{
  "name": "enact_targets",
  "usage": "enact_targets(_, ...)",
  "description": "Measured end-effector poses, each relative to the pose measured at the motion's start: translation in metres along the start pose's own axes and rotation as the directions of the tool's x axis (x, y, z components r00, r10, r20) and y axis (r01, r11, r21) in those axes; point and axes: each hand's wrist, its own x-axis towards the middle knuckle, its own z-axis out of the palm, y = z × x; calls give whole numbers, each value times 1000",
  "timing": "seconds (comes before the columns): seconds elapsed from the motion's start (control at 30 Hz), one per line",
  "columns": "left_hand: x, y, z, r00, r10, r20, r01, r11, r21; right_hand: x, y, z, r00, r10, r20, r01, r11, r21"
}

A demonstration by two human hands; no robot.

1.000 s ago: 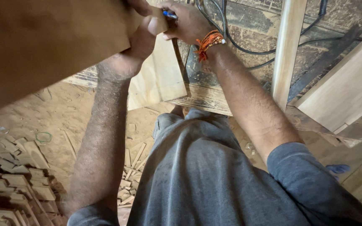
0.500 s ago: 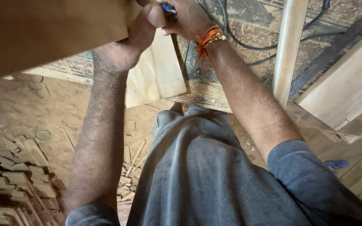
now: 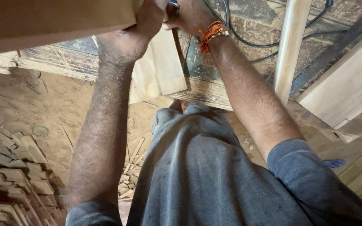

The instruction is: The person marks a wooden board with a pen, positions it on a workspace, and then uses a handheld power saw to cut a slot or notch into the edge of the wood.

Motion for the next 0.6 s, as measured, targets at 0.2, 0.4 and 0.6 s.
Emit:
enact_targets(0.2,-2,-2,-5,991,130,26,-133,984,123,0,6,3,998,-54,-40,53,999,-13)
enact_targets(0.4,-1,-7,-5,986,159,41,-160,987,28,2,2,0,999,40,17,-40,999,-35)
enact_targets(0.6,-1,-9,0,986,162,29,-163,986,34,-12,-12,11,985,169,-41,-169,986,-5)
